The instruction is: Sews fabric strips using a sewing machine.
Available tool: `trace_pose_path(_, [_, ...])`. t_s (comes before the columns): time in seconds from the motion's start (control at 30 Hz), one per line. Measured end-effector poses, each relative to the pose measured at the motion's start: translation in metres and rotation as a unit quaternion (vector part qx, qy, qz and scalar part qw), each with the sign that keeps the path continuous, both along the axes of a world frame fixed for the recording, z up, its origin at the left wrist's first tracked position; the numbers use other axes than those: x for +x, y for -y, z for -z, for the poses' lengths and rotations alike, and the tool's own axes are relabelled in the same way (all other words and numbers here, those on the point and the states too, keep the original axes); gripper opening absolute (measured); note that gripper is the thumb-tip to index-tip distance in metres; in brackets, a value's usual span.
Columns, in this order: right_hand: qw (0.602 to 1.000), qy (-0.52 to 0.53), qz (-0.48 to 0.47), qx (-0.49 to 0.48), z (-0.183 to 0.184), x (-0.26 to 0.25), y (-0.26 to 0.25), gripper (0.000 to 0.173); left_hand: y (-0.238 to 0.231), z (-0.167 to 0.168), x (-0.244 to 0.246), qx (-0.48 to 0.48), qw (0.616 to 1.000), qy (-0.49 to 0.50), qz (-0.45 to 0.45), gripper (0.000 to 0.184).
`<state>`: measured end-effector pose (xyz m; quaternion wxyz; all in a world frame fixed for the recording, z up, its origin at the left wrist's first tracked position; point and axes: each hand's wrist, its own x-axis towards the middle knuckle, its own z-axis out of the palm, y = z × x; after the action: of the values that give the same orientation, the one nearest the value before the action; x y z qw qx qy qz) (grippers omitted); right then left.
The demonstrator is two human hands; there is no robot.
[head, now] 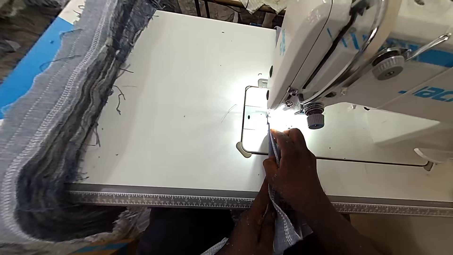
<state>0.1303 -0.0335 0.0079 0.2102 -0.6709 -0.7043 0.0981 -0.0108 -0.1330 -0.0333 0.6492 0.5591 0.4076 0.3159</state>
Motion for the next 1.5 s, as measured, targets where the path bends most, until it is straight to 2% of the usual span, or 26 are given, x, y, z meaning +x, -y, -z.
trace_pose_path(0.23, [1.0, -0.001, 0.001, 0.001, 0.0001, -0.0005, 0.0008, 0.054, -0.0009, -0.0055, -0.0004, -0.045, 0.999, -0.02, 0.0, 0.061])
trace_pose_path(0.4, [1.0, -0.01, 0.0, -0.007, -0.0014, 0.0005, 0.0006, 0.055, 0.0, 0.0008, 0.0005, -0.02, 1.0, 0.017, 0.004, 0.062])
trace_pose_path(0.53, [1.0, -0.006, 0.0, -0.001, 0.0001, 0.0003, 0.0006, 0.054, 0.0007, -0.0022, 0.0026, -0.01, 1.0, -0.016, -0.016, 0.058])
trace_pose_path(0.63, [1.0, -0.003, 0.0, -0.004, 0.0, 0.0008, 0.0, 0.053, -0.0005, 0.0005, 0.0018, -0.002, 1.0, -0.018, -0.002, 0.063])
trace_pose_path(0.77, [1.0, -0.002, 0.002, -0.008, -0.0005, -0.0003, 0.0004, 0.053, -0.0001, 0.0027, 0.001, -0.016, 1.0, 0.014, 0.004, 0.063])
trace_pose_path(0.97, [1.0, -0.002, 0.003, -0.002, -0.0005, -0.0005, 0.0006, 0.054, 0.0001, -0.0044, 0.0003, -0.047, 0.999, -0.007, -0.001, 0.063])
trace_pose_path(1.13, [1.0, -0.001, 0.004, -0.003, -0.0003, -0.0006, 0.0007, 0.055, -0.0004, -0.0056, 0.0005, -0.052, 0.998, 0.017, -0.005, 0.06])
trace_pose_path(1.5, [1.0, -0.004, -0.005, 0.013, 0.0026, 0.0017, 0.0004, 0.054, 0.0021, -0.0016, -0.0002, 0.008, 1.0, -0.017, -0.017, 0.061])
